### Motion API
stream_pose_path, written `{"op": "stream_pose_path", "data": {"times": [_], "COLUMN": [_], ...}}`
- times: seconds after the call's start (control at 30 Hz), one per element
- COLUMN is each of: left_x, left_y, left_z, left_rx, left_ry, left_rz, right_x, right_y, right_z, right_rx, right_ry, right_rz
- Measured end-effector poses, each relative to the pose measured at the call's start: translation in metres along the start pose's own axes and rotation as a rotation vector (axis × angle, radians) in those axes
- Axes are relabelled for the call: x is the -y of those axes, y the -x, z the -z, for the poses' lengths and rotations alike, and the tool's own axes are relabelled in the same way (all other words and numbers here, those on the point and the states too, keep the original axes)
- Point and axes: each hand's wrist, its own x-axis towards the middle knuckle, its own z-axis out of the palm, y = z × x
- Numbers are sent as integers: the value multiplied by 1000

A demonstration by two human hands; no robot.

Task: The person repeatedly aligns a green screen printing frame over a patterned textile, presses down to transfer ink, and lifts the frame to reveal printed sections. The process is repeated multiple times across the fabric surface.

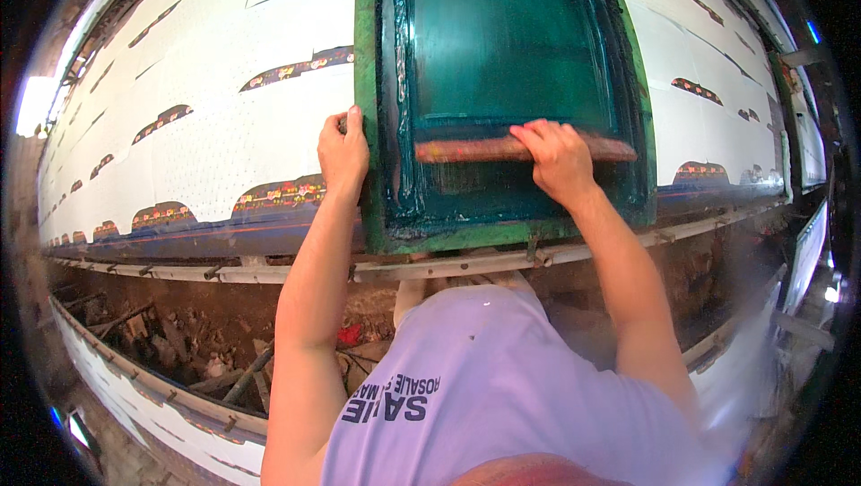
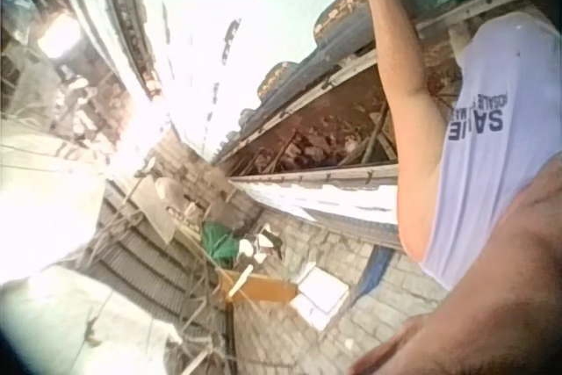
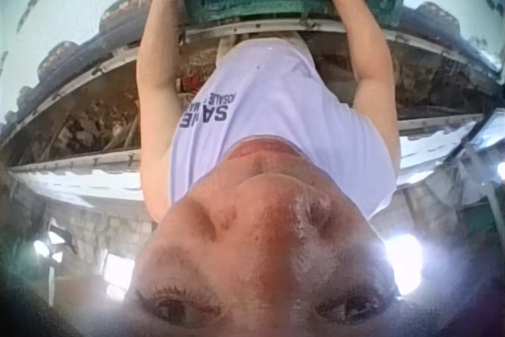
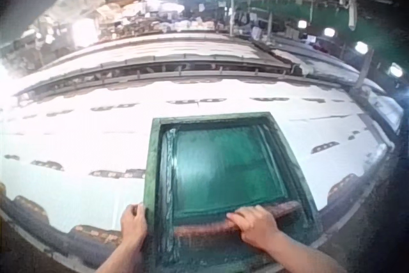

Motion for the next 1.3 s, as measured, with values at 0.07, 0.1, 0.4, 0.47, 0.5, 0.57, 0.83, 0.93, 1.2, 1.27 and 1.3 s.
{"op": "stream_pose_path", "data": {"times": [0.07,0.1,0.4,0.47,0.5,0.57,0.83,0.93,1.2,1.27,1.3], "left_x": [-2,-2,2,-1,1,-1,2,-11,-7,-8,-5], "left_y": [1,1,4,6,6,6,6,8,6,6,5], "left_z": [-1,-1,-3,-4,-3,-4,-3,-5,-4,-4,-5], "left_rx": [-21,-25,-169,-198,-213,-234,-246,-268,-258,-259,-258], "left_ry": [-9,-4,-6,-33,-49,-69,-161,-164,-154,-134,-128], "left_rz": [-17,-18,56,46,45,51,61,46,57,52,41], "right_x": [-27,-40,-159,-179,-186,-201,-221,-220,-237,-237,-239], "right_y": [-35,-54,-215,-244,-255,-275,-312,-308,-333,-325,-322], "right_z": [-13,-16,-61,-68,-71,-76,-52,-49,-36,-43,-45], "right_rx": [-23,-28,-9,-20,-32,-40,-45,-50,218,176,180], "right_ry": [22,34,131,162,179,182,27,-33,55,72,104], "right_rz": [12,20,-10,-4,3,7,-88,-73,-174,-122,-87]}}
